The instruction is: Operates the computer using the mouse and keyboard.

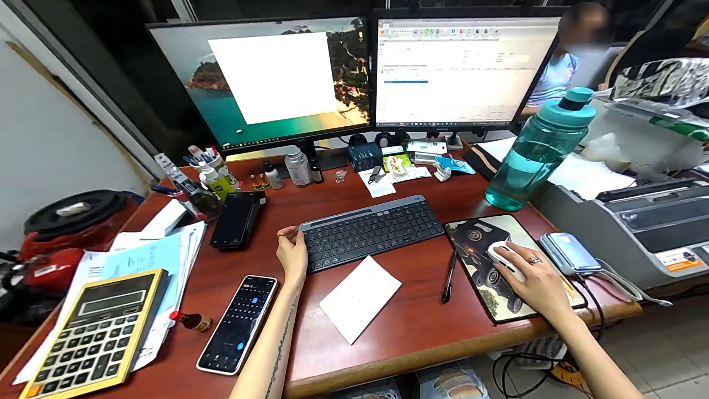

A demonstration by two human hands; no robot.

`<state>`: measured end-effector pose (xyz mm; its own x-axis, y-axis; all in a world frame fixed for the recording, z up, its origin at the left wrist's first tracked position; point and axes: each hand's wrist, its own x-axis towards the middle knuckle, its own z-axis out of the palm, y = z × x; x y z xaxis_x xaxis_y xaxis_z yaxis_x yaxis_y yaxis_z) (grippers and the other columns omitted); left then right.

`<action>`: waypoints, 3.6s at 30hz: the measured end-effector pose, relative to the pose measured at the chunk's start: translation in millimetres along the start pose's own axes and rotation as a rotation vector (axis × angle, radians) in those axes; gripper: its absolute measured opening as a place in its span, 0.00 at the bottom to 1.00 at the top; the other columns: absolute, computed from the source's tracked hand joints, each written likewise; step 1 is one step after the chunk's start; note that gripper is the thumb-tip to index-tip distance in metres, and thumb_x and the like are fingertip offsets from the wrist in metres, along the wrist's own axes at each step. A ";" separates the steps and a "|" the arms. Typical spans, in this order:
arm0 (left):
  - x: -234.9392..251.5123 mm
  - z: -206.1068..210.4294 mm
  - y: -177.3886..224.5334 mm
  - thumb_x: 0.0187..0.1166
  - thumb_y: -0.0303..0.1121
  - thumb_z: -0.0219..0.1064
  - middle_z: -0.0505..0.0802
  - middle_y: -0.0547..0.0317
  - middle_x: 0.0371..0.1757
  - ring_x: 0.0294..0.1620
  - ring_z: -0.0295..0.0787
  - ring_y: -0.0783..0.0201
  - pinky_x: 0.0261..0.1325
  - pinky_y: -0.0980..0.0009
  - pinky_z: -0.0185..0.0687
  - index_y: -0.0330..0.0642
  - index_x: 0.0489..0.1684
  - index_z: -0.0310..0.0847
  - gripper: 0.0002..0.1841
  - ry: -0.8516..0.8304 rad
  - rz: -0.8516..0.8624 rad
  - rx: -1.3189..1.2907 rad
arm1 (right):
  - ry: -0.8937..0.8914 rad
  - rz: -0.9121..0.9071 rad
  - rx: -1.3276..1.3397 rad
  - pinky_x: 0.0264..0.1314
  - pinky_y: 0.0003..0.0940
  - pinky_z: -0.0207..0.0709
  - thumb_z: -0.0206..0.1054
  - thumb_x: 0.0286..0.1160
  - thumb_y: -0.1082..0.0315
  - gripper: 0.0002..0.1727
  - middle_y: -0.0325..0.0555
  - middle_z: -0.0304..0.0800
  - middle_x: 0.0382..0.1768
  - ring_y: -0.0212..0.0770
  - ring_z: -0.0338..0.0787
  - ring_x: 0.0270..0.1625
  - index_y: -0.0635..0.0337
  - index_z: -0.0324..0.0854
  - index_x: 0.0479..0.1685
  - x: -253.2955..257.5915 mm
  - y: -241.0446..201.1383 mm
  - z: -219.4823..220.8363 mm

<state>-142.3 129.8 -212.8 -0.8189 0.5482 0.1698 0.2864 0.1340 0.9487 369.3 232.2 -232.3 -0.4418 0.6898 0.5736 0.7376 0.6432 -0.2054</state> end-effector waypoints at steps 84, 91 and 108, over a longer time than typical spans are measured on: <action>1.2 -0.9 -1.1 0.87 0.28 0.61 0.89 0.36 0.64 0.64 0.88 0.54 0.69 0.59 0.79 0.27 0.70 0.73 0.18 -0.010 0.007 -0.005 | 0.000 0.158 -0.030 0.63 0.71 0.77 0.58 0.84 0.47 0.27 0.63 0.84 0.72 0.71 0.82 0.73 0.53 0.86 0.70 -1.2 0.3 -1.1; 1.3 0.5 -0.8 0.87 0.28 0.61 0.89 0.36 0.65 0.64 0.89 0.55 0.69 0.59 0.79 0.27 0.70 0.73 0.18 -0.013 0.003 -0.008 | 0.008 0.142 -0.033 0.59 0.71 0.78 0.57 0.84 0.47 0.27 0.63 0.85 0.71 0.72 0.83 0.71 0.54 0.86 0.70 -2.7 -0.9 -1.7; 5.1 0.2 -6.5 0.87 0.29 0.61 0.89 0.39 0.66 0.65 0.88 0.56 0.70 0.60 0.79 0.29 0.71 0.74 0.18 -0.026 0.033 0.005 | 0.013 0.046 -0.042 0.60 0.65 0.82 0.60 0.81 0.50 0.25 0.61 0.86 0.69 0.67 0.85 0.70 0.55 0.88 0.66 1.5 12.4 -8.2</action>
<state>-148.3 131.9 -218.2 -0.7957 0.5738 0.1940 0.3159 0.1198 0.9412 382.0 238.5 -227.5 -0.4003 0.7138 0.5748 0.7778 0.5962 -0.1988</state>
